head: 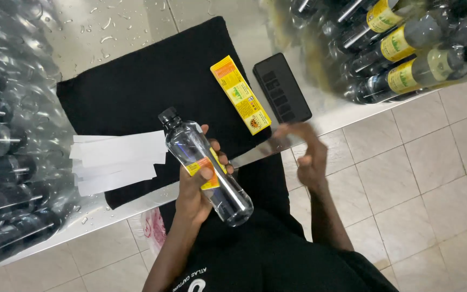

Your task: The person repeatedly picks up clear plastic bottles from a stack, peels a yellow label from a white backing sheet, and wraps the label around the bottle. The labeled bottles are then placed on a nearby shelf. The person also briefly handles a smartphone and a stack of white papers during the process.

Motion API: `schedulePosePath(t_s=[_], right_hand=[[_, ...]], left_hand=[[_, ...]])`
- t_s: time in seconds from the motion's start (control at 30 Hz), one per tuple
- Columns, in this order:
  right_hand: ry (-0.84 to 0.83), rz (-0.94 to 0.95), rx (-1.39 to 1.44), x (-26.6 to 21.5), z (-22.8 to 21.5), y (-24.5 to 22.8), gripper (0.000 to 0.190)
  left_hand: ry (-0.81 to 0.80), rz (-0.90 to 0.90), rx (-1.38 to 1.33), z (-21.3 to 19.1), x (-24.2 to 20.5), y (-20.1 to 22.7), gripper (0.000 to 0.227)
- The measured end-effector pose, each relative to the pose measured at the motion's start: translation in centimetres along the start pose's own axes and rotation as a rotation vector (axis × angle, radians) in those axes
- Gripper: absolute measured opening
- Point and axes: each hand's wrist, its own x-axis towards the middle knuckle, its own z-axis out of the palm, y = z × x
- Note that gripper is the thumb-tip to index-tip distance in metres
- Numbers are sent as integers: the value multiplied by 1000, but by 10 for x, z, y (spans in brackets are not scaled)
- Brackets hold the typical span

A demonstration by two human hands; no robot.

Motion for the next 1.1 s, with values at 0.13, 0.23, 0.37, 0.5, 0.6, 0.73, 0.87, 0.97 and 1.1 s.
schedulePosePath(t_s=[0.13, 0.23, 0.37, 0.5, 0.6, 0.73, 0.87, 0.97, 1.1], right_hand=[[127, -97, -378, 37, -41, 19, 71], [29, -27, -310, 35, -49, 37, 70], [-8, 31, -271, 53, -49, 40, 63], [-109, 50, -279, 76, -48, 41, 61], [-156, 60, -245, 85, -48, 45, 60], [-219, 85, -212, 94, -47, 50, 64], [-242, 89, -219, 93, -47, 55, 63], [-269, 105, -245, 97, -46, 52, 67], [-236, 88, -205, 92, -54, 63, 73]], left_hand=[[57, -64, 62, -4, 1, 1, 108], [54, -49, 11, -17, 3, -1, 96], [76, -43, -30, -26, 7, 2, 90], [172, 9, 134, -37, 13, -1, 92], [218, 5, 173, -48, 17, -6, 98], [285, -48, 202, -27, 23, 8, 105], [305, -80, 228, -24, 24, 11, 106], [266, -70, 154, -30, 23, 6, 105], [242, -97, 37, -27, 20, 3, 102]])
